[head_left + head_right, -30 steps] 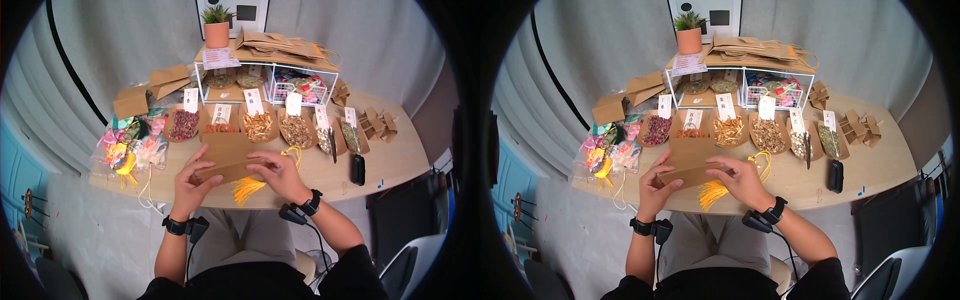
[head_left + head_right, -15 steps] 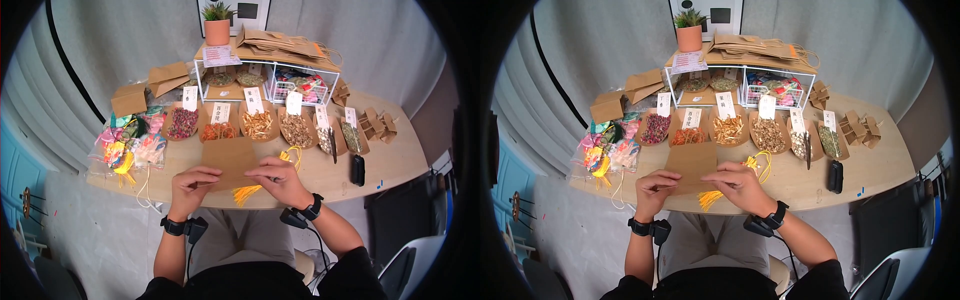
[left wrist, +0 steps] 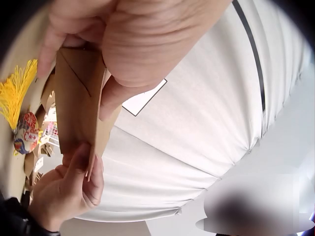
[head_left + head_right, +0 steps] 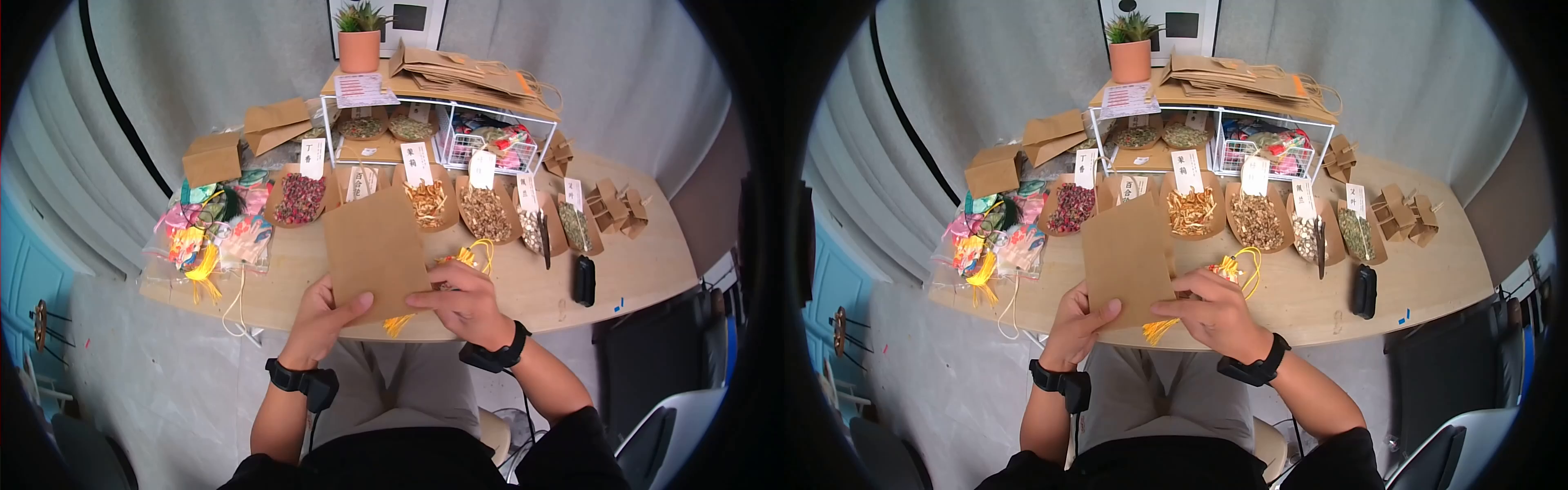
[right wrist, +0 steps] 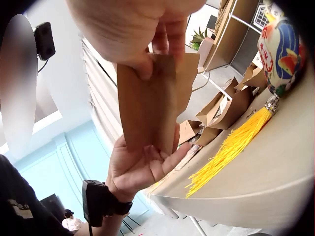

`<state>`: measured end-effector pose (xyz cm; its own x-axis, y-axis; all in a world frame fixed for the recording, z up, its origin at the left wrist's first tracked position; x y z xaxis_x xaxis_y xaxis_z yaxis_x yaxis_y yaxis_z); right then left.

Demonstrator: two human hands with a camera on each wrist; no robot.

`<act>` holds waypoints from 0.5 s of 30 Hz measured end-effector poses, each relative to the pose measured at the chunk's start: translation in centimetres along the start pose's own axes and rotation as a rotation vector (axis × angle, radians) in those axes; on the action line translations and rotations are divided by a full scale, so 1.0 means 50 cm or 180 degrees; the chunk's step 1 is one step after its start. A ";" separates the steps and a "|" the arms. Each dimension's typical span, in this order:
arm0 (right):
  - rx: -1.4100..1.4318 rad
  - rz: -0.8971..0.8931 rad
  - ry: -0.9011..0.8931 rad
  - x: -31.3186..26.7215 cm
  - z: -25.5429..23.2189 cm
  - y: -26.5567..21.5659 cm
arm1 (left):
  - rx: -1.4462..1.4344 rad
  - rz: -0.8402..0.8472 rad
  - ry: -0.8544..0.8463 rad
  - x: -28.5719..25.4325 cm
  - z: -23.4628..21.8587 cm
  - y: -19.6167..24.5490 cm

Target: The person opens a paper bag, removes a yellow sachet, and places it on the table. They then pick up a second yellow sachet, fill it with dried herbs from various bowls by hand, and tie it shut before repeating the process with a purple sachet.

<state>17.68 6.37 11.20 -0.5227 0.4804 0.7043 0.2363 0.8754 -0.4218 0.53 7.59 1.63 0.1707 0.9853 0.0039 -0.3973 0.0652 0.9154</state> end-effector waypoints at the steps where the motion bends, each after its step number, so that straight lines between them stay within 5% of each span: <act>1: 0.0254 0.0149 0.0030 -0.001 0.003 0.011 | -0.0009 0.0099 0.0055 0.000 -0.003 0.007; 2: 0.0507 0.0301 0.0063 -0.001 0.005 0.020 | -0.0017 0.0196 0.0109 -0.001 -0.006 0.013; 5: 0.4142 0.2004 0.1254 -0.031 0.035 0.113 | 0.0279 0.0580 0.0236 -0.005 -0.001 0.039; 11: 0.2028 0.2562 -0.0766 -0.024 0.092 0.101 | 0.0508 0.0780 0.0300 0.000 0.016 0.032; 15: 0.2017 0.2382 -0.0517 -0.023 0.092 0.111 | 0.0727 0.0790 0.0178 0.002 0.030 0.044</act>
<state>15.80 10.45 5.42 -0.5346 0.8426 0.0651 0.0946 0.1362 -0.9862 1.04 7.60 4.25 0.0419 0.9742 0.2216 -0.2072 -0.2085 0.9558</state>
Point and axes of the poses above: each hand's wrist, its own x-axis towards the middle knuckle, its own z-axis out of the palm, y = z × x, the point moved 10 cm from there along x, towards the middle knuckle, and after that the axes turned 1 degree about x, right-handed, at the moved point
